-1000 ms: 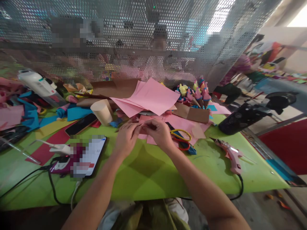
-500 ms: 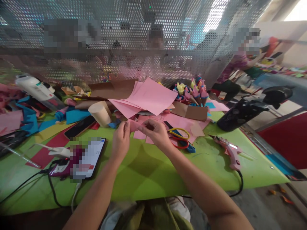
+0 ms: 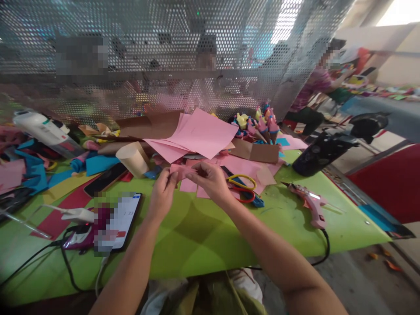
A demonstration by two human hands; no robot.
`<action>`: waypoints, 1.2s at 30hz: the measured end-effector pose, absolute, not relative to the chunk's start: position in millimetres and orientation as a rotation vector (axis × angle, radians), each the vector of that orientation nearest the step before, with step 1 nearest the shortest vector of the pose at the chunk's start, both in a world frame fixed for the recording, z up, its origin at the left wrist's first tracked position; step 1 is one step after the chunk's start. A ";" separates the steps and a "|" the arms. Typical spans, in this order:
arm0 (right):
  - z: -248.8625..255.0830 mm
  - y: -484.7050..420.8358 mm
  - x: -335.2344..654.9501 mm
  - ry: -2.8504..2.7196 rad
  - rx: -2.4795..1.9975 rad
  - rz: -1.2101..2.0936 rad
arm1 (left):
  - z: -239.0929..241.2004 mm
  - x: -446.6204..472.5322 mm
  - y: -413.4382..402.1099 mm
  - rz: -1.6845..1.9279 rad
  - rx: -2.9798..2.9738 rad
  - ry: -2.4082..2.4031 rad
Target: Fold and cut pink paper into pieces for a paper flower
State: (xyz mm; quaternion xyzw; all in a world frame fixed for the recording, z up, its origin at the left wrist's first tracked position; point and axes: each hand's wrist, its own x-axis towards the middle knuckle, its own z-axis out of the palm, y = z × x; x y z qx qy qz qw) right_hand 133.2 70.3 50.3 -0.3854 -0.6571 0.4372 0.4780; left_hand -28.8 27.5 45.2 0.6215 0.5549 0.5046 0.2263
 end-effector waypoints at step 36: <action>61.1 79.3 177.5 -1.780 -0.992 0.949 | 41.4 -30.9 33.5 1.398 1.448 1.302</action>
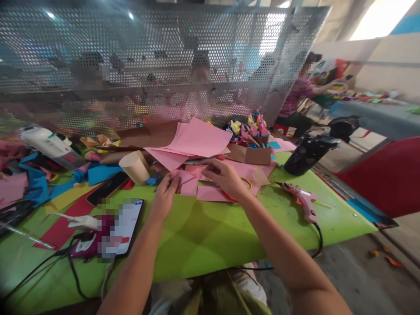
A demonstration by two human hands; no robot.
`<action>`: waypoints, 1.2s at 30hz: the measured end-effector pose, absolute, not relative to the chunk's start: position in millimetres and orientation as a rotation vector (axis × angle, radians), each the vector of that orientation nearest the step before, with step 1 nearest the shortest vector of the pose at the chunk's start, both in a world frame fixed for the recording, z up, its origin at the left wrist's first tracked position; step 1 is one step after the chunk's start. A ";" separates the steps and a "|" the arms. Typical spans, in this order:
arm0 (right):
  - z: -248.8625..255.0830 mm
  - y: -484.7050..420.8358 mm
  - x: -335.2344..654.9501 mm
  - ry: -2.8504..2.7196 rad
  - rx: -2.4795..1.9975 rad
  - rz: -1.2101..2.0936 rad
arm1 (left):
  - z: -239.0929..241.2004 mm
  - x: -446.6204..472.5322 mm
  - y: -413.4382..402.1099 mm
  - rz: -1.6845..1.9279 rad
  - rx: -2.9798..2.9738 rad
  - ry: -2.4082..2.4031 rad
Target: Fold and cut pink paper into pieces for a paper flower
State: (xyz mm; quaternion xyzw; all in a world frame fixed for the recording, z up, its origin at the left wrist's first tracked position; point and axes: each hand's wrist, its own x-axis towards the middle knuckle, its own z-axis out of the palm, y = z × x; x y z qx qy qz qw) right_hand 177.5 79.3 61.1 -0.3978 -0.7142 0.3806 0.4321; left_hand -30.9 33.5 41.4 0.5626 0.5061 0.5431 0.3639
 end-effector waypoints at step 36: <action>64.7 18.4 246.6 -2.061 -1.004 1.345 | 46.4 -28.5 34.3 1.228 1.648 1.110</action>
